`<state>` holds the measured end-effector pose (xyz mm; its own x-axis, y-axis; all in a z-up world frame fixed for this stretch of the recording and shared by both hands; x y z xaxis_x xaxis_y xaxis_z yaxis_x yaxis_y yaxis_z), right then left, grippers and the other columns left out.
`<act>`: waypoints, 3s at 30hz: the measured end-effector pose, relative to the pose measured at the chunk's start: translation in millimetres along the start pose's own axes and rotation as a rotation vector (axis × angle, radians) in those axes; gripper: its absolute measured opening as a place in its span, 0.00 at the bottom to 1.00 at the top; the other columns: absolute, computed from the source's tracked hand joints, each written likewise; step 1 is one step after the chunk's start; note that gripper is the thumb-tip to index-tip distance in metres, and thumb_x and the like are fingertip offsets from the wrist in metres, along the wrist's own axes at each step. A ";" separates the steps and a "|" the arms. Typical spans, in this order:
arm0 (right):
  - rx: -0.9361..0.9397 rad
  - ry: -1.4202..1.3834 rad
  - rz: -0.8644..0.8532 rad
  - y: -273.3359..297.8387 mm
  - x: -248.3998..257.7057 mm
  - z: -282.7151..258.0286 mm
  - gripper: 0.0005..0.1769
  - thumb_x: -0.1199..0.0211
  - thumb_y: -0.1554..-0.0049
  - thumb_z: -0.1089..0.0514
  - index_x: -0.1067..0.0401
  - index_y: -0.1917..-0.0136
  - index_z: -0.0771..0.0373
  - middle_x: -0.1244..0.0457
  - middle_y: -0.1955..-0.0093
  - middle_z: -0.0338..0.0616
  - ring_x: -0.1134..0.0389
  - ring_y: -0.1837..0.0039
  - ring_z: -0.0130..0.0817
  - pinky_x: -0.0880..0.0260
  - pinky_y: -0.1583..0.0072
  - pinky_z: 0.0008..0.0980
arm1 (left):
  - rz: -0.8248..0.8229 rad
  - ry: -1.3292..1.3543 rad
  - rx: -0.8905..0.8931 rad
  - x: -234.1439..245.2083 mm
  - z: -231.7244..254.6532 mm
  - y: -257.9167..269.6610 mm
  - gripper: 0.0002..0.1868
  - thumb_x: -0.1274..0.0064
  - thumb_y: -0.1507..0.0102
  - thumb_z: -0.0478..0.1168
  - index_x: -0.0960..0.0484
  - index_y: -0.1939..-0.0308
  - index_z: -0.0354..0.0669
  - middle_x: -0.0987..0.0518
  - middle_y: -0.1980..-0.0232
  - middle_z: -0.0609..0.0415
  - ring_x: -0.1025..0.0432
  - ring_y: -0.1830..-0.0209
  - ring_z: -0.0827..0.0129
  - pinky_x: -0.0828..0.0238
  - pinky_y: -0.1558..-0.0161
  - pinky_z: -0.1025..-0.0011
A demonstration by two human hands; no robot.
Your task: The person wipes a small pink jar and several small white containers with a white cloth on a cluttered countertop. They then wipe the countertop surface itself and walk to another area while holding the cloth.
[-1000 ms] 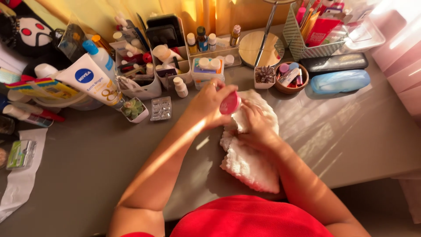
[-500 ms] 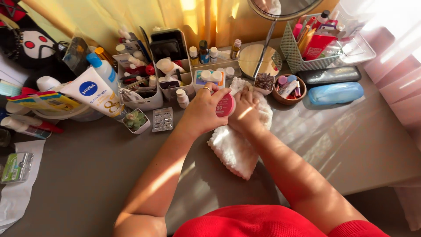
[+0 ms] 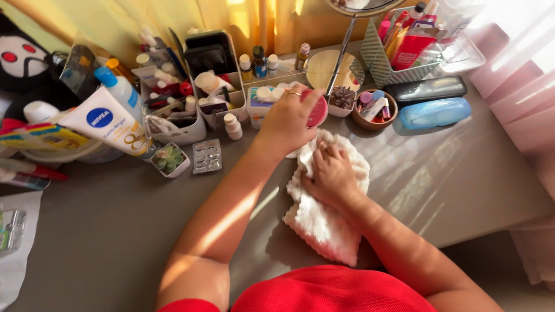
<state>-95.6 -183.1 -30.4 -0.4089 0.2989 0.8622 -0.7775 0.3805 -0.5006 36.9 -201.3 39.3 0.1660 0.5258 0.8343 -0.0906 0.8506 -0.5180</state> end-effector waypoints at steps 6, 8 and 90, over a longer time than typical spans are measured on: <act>-0.019 0.012 -0.014 26.3 12.3 -2.4 0.24 0.39 0.55 0.38 0.28 0.57 0.61 0.29 0.48 0.55 0.31 0.45 0.45 0.35 0.48 0.42 | -0.157 -0.229 -0.058 -93.2 -10.2 -23.9 0.30 0.36 0.48 0.42 0.20 0.40 0.56 0.24 0.46 0.40 0.25 0.45 0.48 0.55 0.26 0.40; -0.043 -0.014 -0.014 38.1 17.6 1.7 0.23 0.38 0.54 0.39 0.28 0.58 0.61 0.29 0.47 0.54 0.31 0.45 0.44 0.35 0.47 0.42 | -0.198 -0.240 -0.052 -96.8 -13.8 -26.4 0.32 0.35 0.49 0.42 0.21 0.39 0.55 0.23 0.46 0.40 0.25 0.44 0.47 0.63 0.26 0.36; -0.036 -0.062 -0.241 33.7 -19.2 -65.6 0.24 0.42 0.47 0.42 0.27 0.40 0.52 0.29 0.45 0.36 0.36 0.38 0.35 0.39 0.39 0.41 | 0.091 -0.121 0.186 26.4 -44.4 261.7 0.13 0.48 0.41 0.39 0.19 0.53 0.53 0.20 0.50 0.54 0.25 0.38 0.60 0.33 0.35 0.59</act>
<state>-82.6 -118.7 -68.8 -0.2433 0.1416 0.9595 -0.8389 0.4659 -0.2815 61.1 34.7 -82.6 0.0313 0.5880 0.8083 -0.2810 0.7812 -0.5574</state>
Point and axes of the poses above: each hand's wrist, its own y-axis away from the middle knuckle, its own x-axis out of the back of the hand, z = x × y, the point moved 7 cm from there along -y, towards the middle knuckle
